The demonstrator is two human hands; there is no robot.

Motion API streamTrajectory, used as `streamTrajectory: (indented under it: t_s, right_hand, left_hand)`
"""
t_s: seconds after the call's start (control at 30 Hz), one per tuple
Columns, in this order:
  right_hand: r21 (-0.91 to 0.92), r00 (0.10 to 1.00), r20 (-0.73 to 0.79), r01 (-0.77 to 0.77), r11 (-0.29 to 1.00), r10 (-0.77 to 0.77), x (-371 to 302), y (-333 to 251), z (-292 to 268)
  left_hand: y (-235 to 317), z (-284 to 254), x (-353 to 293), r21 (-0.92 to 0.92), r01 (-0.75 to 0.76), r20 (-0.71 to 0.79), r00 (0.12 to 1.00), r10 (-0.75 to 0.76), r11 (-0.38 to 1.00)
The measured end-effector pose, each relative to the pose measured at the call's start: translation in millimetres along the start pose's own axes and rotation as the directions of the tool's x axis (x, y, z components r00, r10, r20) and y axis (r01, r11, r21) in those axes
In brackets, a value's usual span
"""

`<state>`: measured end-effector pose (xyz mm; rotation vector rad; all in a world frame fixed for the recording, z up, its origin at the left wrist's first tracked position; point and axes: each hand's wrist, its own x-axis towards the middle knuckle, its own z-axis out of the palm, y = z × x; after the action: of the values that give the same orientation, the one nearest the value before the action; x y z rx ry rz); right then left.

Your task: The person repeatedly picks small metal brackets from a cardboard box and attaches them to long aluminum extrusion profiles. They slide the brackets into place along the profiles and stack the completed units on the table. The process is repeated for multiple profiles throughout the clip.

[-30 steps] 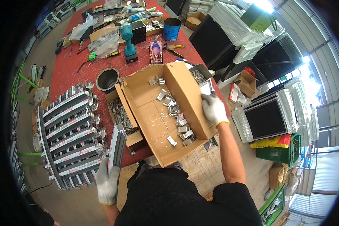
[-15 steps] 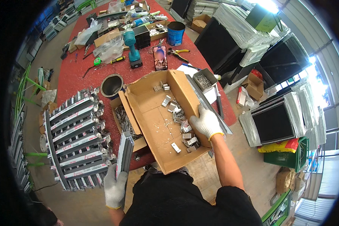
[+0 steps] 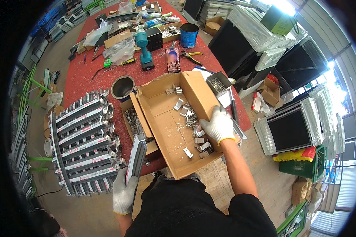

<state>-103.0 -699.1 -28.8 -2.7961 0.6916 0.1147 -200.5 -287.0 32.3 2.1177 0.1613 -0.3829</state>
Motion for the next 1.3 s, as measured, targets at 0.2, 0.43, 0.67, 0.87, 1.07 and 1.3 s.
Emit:
streamTrajectory:
  t_s: [0.2, 0.43, 0.67, 0.87, 1.07, 1.3]
  right_hand:
    - [-0.022, 0.797, -0.556, 0.272, 0.962, -0.238, 8, -34, -9]
    - [0.061, 0.94, -0.143, 0.32, 0.946, -0.308, 63, -83, 37]
    - [-0.026, 0.984, 0.031, 0.175, 0.984, -0.174, 105, -109, 97]
    - [0.806, 0.97, 0.16, -0.022, 0.592, -0.181, 47, -116, 43]
    - [0.953, 0.905, 0.273, -0.302, -0.041, -0.327, -22, -130, -8]
    - [0.973, 0.886, 0.229, -0.223, 0.062, -0.403, -60, -140, -28]
  left_hand:
    - [-11, -5, -5, -0.012, 0.004, -0.011, 1.0, -0.004, 1.0]
    - [-14, -9, -15, -0.036, 0.028, -0.034, 0.999, -0.029, 0.999]
    - [-13, -21, -25, -0.133, 0.059, 0.027, 0.998, -0.056, 0.989]
    - [-30, -30, -26, -0.219, 0.197, 0.177, 0.971, -0.16, 0.956]
    - [-36, -21, -14, -0.33, 0.27, 0.293, 0.94, -0.174, 0.904]
    - [-29, -13, -7, -0.381, 0.303, 0.432, 0.894, -0.121, 0.874]
